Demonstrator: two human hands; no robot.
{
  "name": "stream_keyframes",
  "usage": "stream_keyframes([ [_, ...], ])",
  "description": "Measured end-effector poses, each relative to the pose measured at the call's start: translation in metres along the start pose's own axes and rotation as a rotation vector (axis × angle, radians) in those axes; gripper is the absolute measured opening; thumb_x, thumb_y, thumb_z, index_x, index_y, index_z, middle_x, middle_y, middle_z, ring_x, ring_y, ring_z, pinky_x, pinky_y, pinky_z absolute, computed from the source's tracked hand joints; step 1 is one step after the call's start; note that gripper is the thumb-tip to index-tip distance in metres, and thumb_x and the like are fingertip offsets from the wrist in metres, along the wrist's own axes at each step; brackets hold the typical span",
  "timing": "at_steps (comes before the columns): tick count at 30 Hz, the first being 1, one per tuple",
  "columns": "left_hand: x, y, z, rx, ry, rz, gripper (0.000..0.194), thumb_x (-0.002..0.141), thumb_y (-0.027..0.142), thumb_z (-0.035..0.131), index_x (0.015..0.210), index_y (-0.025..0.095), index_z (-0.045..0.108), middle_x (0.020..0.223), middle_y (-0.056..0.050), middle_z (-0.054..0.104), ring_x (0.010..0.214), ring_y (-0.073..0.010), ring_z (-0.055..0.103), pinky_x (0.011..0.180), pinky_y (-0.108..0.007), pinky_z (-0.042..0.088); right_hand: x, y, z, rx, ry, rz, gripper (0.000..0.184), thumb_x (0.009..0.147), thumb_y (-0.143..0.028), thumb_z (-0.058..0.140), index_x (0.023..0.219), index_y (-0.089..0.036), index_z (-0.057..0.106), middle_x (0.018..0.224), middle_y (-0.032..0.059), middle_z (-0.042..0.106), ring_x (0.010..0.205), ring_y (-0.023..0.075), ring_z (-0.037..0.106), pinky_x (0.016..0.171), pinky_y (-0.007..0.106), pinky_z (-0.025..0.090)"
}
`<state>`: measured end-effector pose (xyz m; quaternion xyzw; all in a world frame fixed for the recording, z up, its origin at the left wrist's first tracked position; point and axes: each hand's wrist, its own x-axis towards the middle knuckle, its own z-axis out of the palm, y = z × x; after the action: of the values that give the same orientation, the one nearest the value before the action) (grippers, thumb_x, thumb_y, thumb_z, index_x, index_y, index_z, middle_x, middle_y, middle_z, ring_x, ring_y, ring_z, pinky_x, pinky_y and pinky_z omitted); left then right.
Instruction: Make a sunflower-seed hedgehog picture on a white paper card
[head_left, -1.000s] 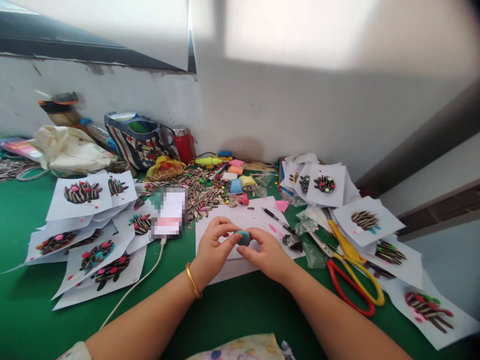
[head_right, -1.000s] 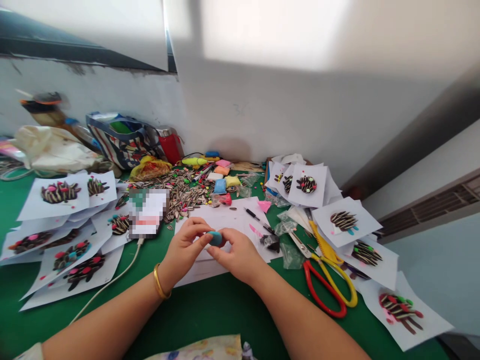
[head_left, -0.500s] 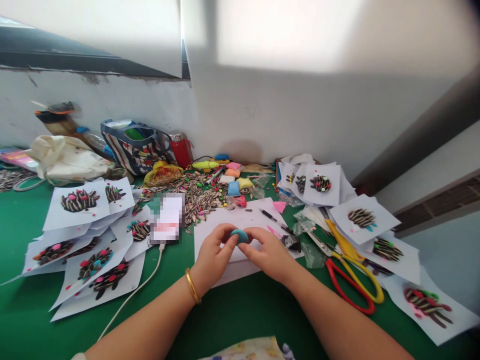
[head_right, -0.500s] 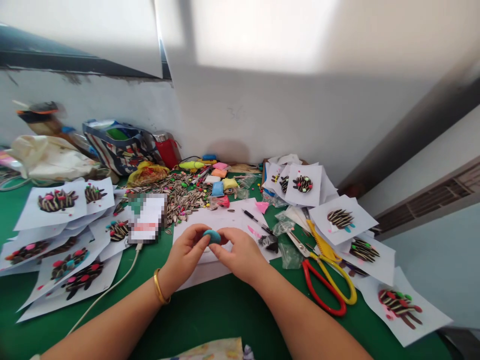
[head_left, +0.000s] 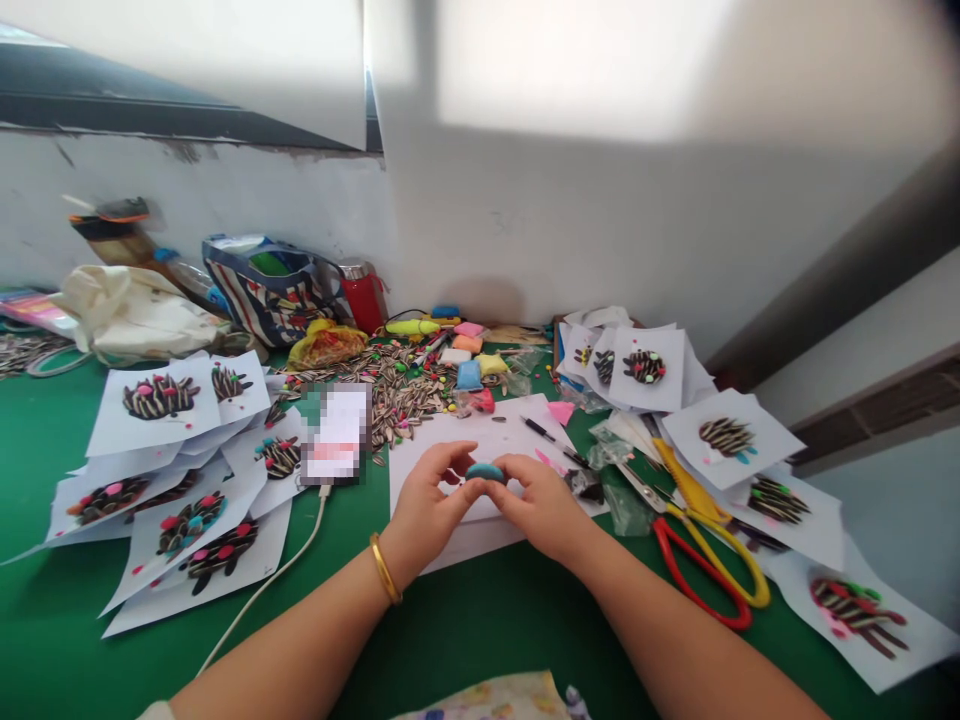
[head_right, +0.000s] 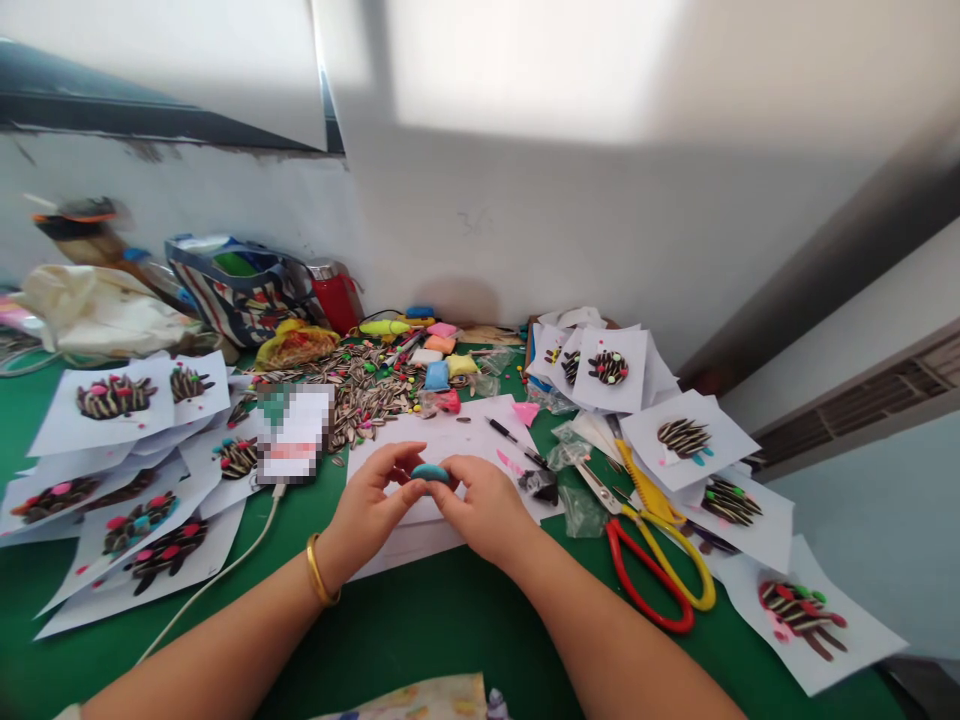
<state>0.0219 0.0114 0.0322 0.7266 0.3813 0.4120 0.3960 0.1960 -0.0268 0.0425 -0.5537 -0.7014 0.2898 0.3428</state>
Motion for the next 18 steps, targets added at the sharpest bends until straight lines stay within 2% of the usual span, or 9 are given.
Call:
stream_keyframes([
  [3,-0.0003,0.0005,-0.0006,0.061,-0.016,0.064,0.013,0.084,0.027,0.067,0.095,0.022,0.071,0.083,-0.001,0.065,0.077,-0.0147,0.058,0.072,-0.027,0.047,-0.0009,-0.0018,0.0016,-0.066,-0.004,-0.027,0.016,0.088,-0.025,0.057,0.072,-0.02,0.059,0.069,-0.0021,0.059,0.067,0.0137,0.052,0.064,0.025,0.037],
  [6,-0.0011,-0.0001,-0.0011,0.056,0.038,0.042,0.007,0.084,0.025,0.067,0.087,0.021,0.071,0.078,-0.001,0.065,0.074,-0.0144,0.059,0.07,-0.027,0.048,-0.0014,-0.0041,0.0013,-0.02,0.009,-0.032,0.008,0.086,-0.027,0.061,0.081,-0.021,0.062,0.077,-0.0014,0.063,0.073,0.0148,0.055,0.067,0.025,0.039],
  [9,-0.0022,-0.0001,-0.0009,0.022,0.044,0.021,0.017,0.087,0.026,0.063,0.102,0.021,0.069,0.089,-0.003,0.066,0.08,-0.0152,0.061,0.075,-0.028,0.049,-0.0009,-0.0036,0.0001,0.051,-0.02,-0.061,0.012,0.091,-0.031,0.057,0.09,-0.022,0.065,0.088,0.0008,0.067,0.083,0.0167,0.059,0.074,0.027,0.041],
  [11,-0.0026,0.0011,-0.0006,0.029,0.014,0.036,0.029,0.089,0.026,0.06,0.118,0.023,0.065,0.097,-0.004,0.065,0.087,-0.0161,0.06,0.081,-0.031,0.049,-0.0006,-0.0017,0.0002,0.037,-0.028,-0.063,0.017,0.094,-0.029,0.051,0.087,-0.021,0.065,0.086,0.0012,0.067,0.081,0.0166,0.059,0.073,0.027,0.041],
  [13,-0.0024,0.0028,-0.0005,0.043,-0.017,0.054,0.033,0.089,0.028,0.06,0.122,0.024,0.063,0.1,-0.005,0.062,0.09,-0.0169,0.06,0.084,-0.033,0.049,-0.0009,0.0001,0.0015,-0.023,-0.02,-0.043,0.018,0.092,-0.027,0.052,0.081,-0.02,0.064,0.079,0.0008,0.066,0.074,0.0157,0.058,0.067,0.026,0.039],
  [16,-0.0012,0.0039,-0.0008,0.056,-0.047,0.054,0.016,0.086,0.029,0.066,0.099,0.022,0.073,0.087,-0.004,0.062,0.084,-0.0169,0.059,0.079,-0.031,0.048,-0.0021,0.0002,0.0042,-0.088,-0.024,-0.039,0.017,0.089,-0.024,0.055,0.074,-0.019,0.063,0.07,-0.0007,0.062,0.066,0.0144,0.054,0.062,0.026,0.037],
  [18,-0.0004,0.0034,-0.0014,0.047,-0.026,0.043,0.01,0.085,0.028,0.067,0.084,0.02,0.074,0.078,-0.003,0.062,0.079,-0.0163,0.058,0.074,-0.029,0.047,-0.0025,-0.001,0.0048,-0.046,-0.025,-0.051,0.014,0.088,-0.026,0.058,0.079,-0.02,0.065,0.074,-0.0004,0.064,0.07,0.0148,0.056,0.066,0.026,0.039],
])
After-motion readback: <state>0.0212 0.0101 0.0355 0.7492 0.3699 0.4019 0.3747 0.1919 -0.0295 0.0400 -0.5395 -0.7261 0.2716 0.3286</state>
